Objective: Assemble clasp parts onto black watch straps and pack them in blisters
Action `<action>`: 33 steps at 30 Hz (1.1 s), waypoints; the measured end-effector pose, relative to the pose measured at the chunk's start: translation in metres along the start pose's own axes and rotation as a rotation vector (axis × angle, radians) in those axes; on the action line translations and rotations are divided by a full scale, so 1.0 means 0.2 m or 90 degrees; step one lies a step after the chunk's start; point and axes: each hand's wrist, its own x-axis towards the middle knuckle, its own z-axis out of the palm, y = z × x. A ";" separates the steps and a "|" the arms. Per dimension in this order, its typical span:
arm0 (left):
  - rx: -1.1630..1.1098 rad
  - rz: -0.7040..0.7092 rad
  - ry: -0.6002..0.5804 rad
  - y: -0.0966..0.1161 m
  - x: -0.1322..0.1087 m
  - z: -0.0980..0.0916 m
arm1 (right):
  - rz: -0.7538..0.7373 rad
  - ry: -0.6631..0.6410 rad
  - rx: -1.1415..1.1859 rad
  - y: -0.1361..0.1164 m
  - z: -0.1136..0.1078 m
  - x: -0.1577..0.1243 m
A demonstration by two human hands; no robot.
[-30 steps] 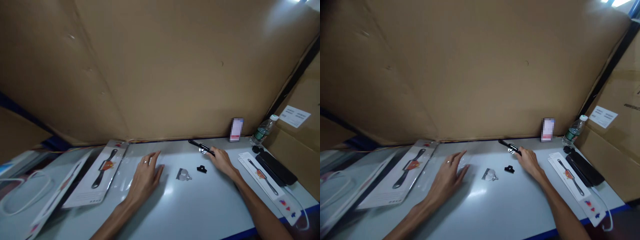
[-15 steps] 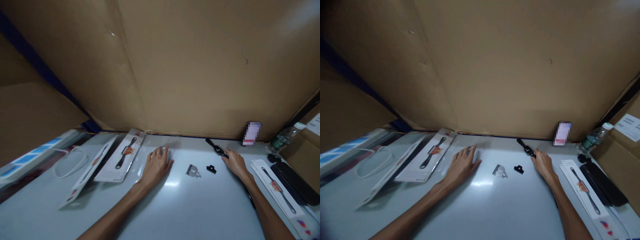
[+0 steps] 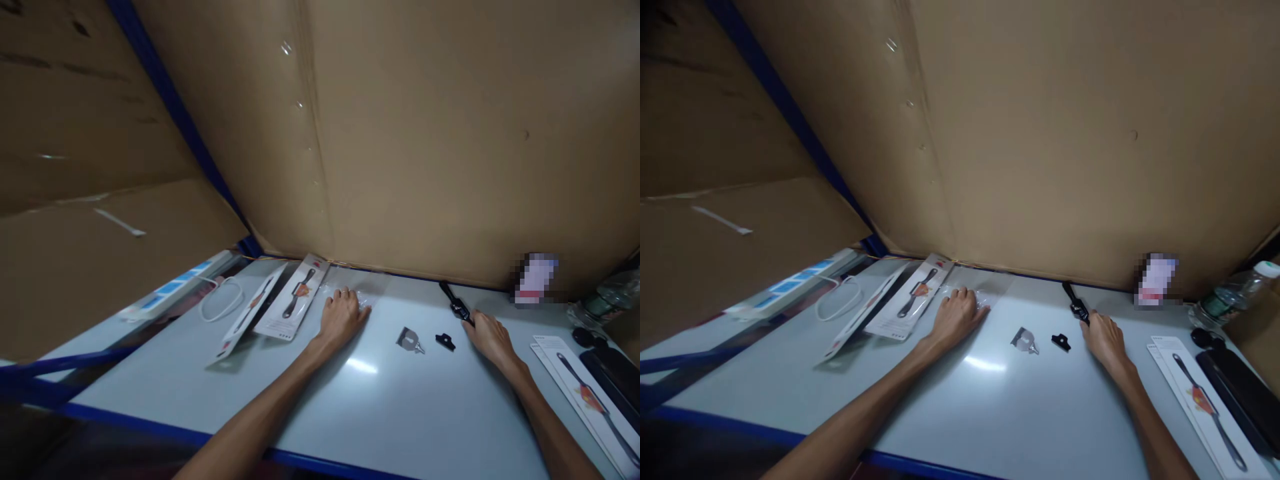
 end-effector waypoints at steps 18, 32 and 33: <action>-1.377 -0.071 -0.611 0.12 -0.12 -0.09 | -0.116 0.325 0.349 -0.08 -0.15 -0.12; -1.326 -0.113 -1.043 0.22 -0.28 -0.08 | -0.465 0.186 0.284 -0.28 -0.12 -0.26; -1.319 -0.105 -1.057 0.23 -0.29 -0.08 | -0.463 0.179 0.297 -0.28 -0.13 -0.26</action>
